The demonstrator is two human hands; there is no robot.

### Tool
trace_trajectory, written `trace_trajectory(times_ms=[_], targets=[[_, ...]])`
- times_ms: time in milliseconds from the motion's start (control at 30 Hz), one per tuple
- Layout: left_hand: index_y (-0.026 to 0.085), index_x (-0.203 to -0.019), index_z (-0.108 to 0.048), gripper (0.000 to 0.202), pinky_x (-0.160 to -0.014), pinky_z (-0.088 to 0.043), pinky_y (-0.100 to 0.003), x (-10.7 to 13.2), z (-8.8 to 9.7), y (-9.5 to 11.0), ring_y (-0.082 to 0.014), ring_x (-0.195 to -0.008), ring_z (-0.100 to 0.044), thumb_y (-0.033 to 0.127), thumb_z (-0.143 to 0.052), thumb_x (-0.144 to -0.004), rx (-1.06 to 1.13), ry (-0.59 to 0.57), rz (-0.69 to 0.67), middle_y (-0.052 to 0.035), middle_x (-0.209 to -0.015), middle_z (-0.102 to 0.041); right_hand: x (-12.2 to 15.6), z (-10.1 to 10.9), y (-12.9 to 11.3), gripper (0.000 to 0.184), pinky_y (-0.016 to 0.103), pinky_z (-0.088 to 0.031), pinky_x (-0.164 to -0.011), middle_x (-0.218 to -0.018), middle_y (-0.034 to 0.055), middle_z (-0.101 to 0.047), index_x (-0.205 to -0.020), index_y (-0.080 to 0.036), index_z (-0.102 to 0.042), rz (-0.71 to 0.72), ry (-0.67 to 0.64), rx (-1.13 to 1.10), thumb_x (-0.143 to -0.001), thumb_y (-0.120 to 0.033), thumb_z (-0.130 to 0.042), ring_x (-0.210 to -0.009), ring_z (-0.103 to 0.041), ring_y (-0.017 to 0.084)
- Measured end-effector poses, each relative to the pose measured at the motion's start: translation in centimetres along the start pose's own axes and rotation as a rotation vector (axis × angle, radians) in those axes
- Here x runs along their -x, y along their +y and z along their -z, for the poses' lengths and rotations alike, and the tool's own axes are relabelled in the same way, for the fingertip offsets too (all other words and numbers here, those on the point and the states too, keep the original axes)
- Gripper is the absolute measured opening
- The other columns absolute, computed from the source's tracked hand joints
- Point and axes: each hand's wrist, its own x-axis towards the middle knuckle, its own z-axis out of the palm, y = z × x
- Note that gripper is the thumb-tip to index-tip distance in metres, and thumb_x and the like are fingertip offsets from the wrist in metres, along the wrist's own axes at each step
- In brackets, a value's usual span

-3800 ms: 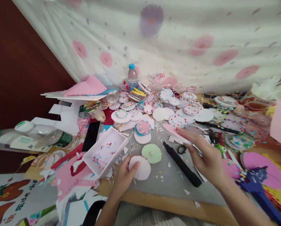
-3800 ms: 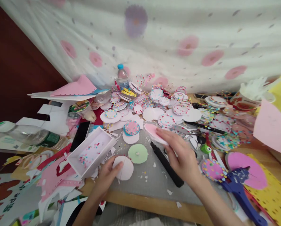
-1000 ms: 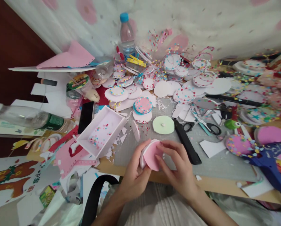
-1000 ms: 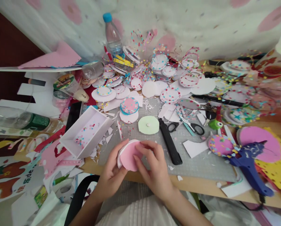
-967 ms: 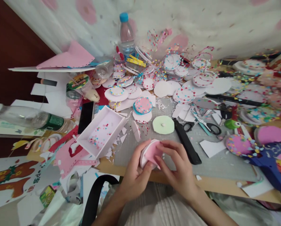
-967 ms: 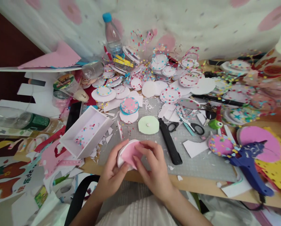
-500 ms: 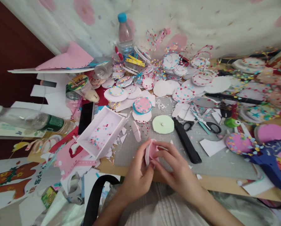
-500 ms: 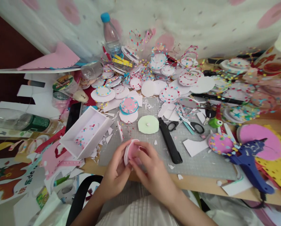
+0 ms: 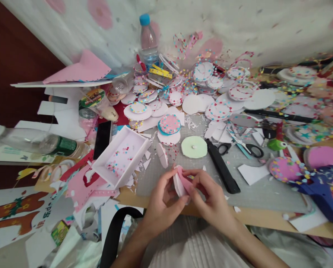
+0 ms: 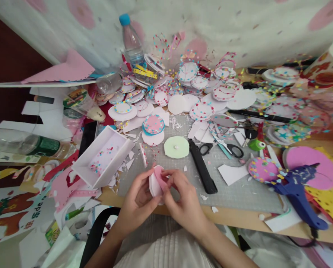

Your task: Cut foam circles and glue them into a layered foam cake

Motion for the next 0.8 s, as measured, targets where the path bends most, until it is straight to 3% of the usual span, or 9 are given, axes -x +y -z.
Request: trace_trajectory(times_ms=[133,300,367,467,533,633,700,800], targets=[[0.034,-0.137,-0.045,0.061,-0.109,-0.045,-0.043,0.9,0.3,-0.6,-0.0283,-0.141,-0.036,0.016,-0.067,-0.083,-0.257,-0.030,-0.067,-0.0066,-0.155,-0.035,-0.4,0.2,-1.0,0.004,0.036,-0.048,-0.087,-0.109,0.0103,-0.054,-0.091,-0.021,-0.051,0.013,-0.027,0.123,-0.092,-0.018,-0.049,-0.102,-0.056,0.021],[0.035,-0.127,-0.051,0.064,-0.102,-0.050,-0.044,1.3,0.4,-1.4,-0.0295,-0.137,-0.042,0.020,-0.081,-0.071,-0.357,0.038,-0.172,-0.0068,-0.148,-0.041,0.1,0.2,-0.6,0.015,0.032,-0.047,-0.087,-0.112,0.0099,-0.057,-0.084,-0.022,-0.049,0.013,-0.031,0.107,-0.098,-0.020,-0.043,-0.105,-0.057,0.019],[0.033,-0.126,-0.049,0.068,-0.107,-0.045,-0.047,1.2,0.3,-1.5,-0.0300,-0.137,-0.041,0.022,-0.083,-0.068,-0.330,0.058,-0.185,-0.0077,-0.147,-0.039,0.6,0.1,-0.3,0.014,0.030,-0.048,-0.085,-0.115,0.0090,-0.060,-0.085,-0.023,-0.048,-0.010,-0.020,0.073,-0.098,-0.020,-0.044,-0.104,-0.059,0.018],[0.031,-0.137,-0.038,0.074,-0.112,-0.038,-0.048,1.0,0.4,-1.3,-0.0296,-0.138,-0.039,0.031,-0.078,-0.075,-0.181,0.019,-0.092,-0.0106,-0.148,-0.038,1.0,0.1,-0.1,0.010,0.028,-0.050,-0.084,-0.122,0.0087,-0.060,-0.094,-0.024,-0.049,-0.006,-0.040,0.012,-0.099,-0.017,-0.043,-0.105,-0.061,0.016],[0.029,-0.141,-0.034,0.071,-0.110,-0.040,-0.047,0.8,0.8,-0.9,-0.0292,-0.134,-0.044,0.041,-0.070,-0.081,-0.012,-0.028,0.006,-0.0122,-0.147,-0.041,1.1,0.3,-0.2,0.013,0.029,-0.050,-0.089,-0.126,0.0101,-0.059,-0.101,-0.024,-0.048,0.093,-0.099,0.003,-0.098,-0.013,-0.042,-0.112,-0.059,0.017],[0.026,-0.135,-0.045,0.057,-0.100,-0.049,-0.041,0.4,1.2,-0.3,-0.0278,-0.123,-0.056,0.046,-0.064,-0.085,0.150,-0.108,0.130,-0.0119,-0.135,-0.055,0.8,0.9,-0.5,0.019,0.034,-0.048,-0.097,-0.128,0.0126,-0.057,-0.106,-0.023,-0.046,0.319,-0.201,0.035,-0.096,-0.008,-0.042,-0.123,-0.053,0.019],[0.025,-0.131,-0.049,0.057,-0.094,-0.052,-0.038,0.3,1.3,0.2,-0.0271,-0.116,-0.061,0.045,-0.068,-0.082,0.197,-0.153,0.150,-0.0109,-0.126,-0.061,0.5,1.3,-0.7,0.020,0.036,-0.047,-0.099,-0.128,0.0141,-0.056,-0.107,-0.022,-0.046,0.392,-0.226,0.060,-0.094,-0.007,-0.045,-0.124,-0.051,0.021],[0.028,-0.131,-0.045,0.072,-0.092,-0.053,-0.037,0.1,1.2,0.9,-0.0277,-0.116,-0.060,0.036,-0.081,-0.069,0.173,-0.137,0.076,-0.0098,-0.134,-0.055,0.3,1.8,-1.0,0.023,0.038,-0.047,-0.097,-0.127,0.0154,-0.054,-0.110,-0.020,-0.046,0.382,-0.224,0.118,-0.091,-0.009,-0.051,-0.122,-0.051,0.023]])
